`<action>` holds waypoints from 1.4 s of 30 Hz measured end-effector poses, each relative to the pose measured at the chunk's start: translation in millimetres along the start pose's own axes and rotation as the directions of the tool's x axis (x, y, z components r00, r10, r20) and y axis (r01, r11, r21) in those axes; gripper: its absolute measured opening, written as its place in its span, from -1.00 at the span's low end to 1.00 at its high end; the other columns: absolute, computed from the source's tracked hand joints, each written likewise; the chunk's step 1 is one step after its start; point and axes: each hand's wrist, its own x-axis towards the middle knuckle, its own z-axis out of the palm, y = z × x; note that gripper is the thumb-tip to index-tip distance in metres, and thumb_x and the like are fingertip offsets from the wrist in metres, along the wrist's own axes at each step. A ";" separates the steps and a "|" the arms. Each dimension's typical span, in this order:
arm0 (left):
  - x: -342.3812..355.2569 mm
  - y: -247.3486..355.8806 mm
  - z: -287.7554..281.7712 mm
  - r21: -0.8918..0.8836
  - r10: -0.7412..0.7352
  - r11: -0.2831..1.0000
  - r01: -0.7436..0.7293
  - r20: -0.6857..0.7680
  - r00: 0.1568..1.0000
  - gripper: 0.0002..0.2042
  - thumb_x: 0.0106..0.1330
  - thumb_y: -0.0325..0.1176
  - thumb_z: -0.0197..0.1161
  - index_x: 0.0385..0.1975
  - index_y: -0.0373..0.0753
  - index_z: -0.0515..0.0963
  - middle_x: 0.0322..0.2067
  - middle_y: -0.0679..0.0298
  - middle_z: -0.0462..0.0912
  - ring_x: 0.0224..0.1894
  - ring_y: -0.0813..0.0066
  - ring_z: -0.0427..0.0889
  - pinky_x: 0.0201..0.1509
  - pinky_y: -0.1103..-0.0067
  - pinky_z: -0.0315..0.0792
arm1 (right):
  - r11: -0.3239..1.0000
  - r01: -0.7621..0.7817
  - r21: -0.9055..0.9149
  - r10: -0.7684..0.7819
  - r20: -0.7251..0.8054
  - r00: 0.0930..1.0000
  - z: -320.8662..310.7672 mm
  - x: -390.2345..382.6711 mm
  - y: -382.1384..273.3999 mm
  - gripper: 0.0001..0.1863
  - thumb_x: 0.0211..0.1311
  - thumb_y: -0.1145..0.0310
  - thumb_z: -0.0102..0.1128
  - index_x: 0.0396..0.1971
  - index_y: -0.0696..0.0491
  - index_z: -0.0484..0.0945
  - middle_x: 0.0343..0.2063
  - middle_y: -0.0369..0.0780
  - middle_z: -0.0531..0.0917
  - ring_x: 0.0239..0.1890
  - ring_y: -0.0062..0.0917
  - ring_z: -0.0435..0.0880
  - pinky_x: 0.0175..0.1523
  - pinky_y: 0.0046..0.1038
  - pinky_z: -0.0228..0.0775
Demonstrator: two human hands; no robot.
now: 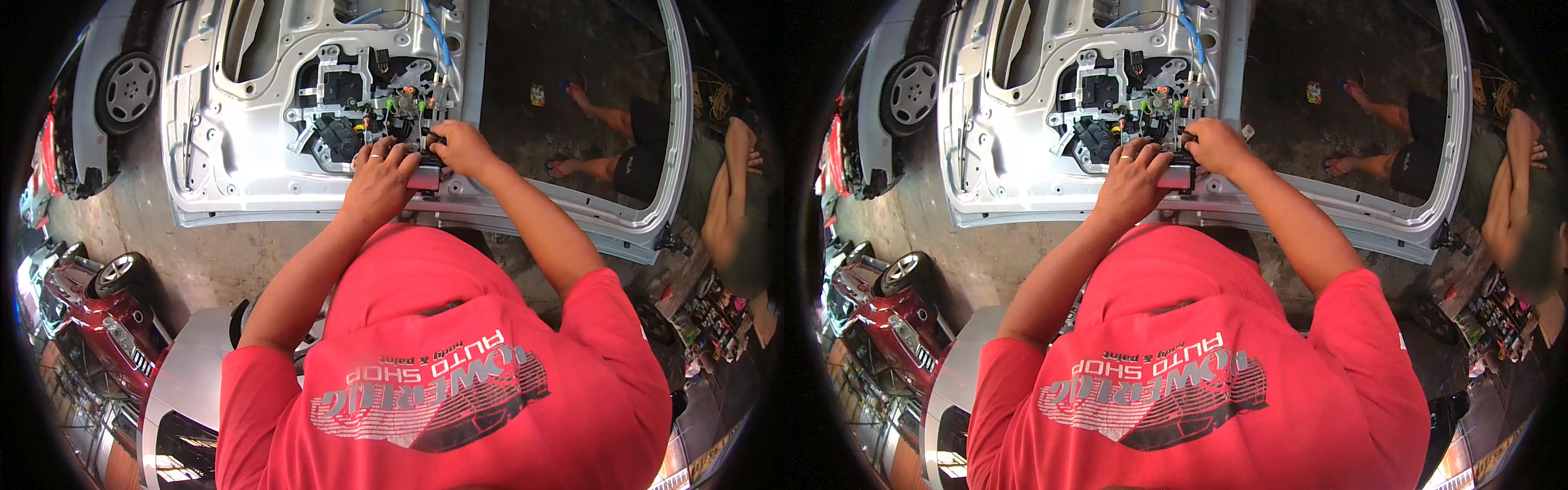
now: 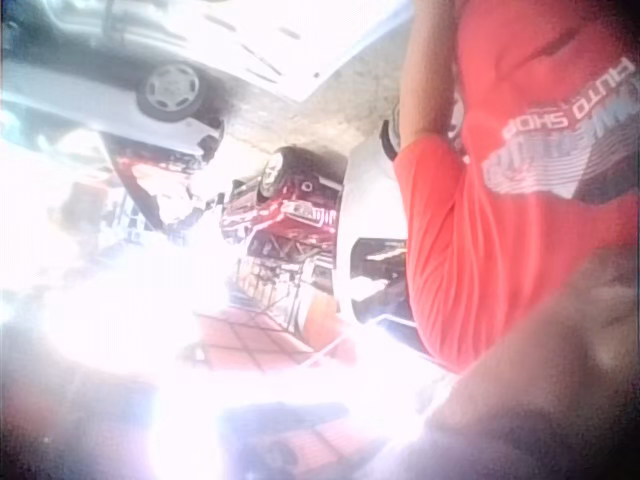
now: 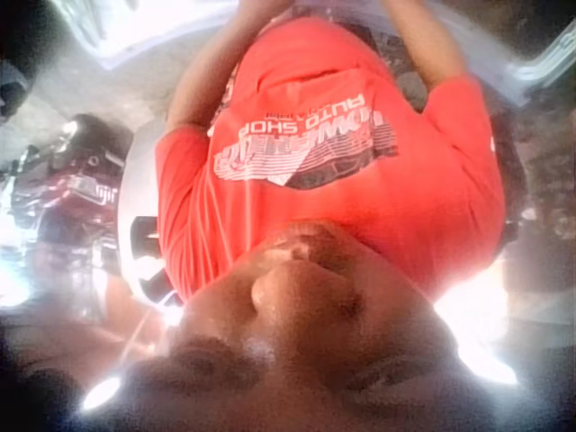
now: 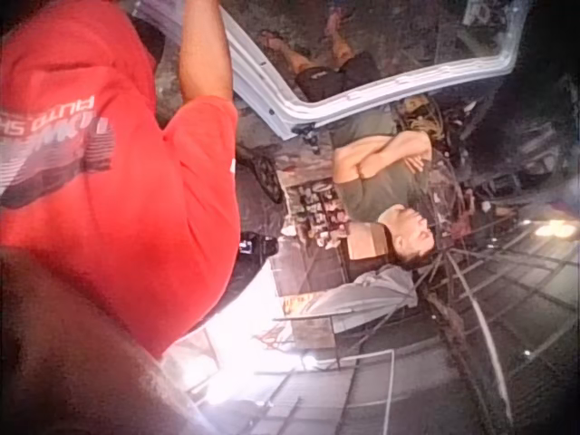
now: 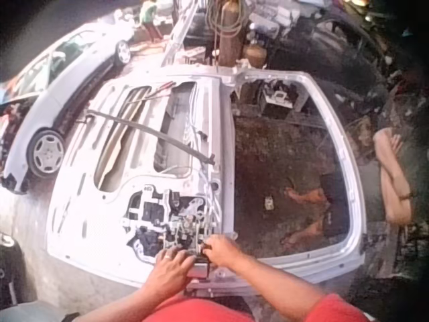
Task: The person works on the interior of a car door, manipulating a black plastic component and connecting wires. They then move to the detached door panel, attaching a door lock actuator to the internal mechanism and securing it with screws.
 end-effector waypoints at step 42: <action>-0.6 1.6 -10.2 -0.024 0.003 1.000 -0.002 0.032 0.999 -0.38 0.17 -0.09 0.55 0.24 -0.09 0.54 0.16 0.19 0.61 0.42 0.04 0.44 0.42 0.08 0.32 | 0.989 0.147 -0.011 -0.147 0.041 0.988 -14.0 -1.2 3.4 -0.75 0.23 0.35 0.42 -0.11 0.04 0.68 -0.21 -0.08 0.69 -0.10 -0.02 0.71 0.01 -0.08 0.57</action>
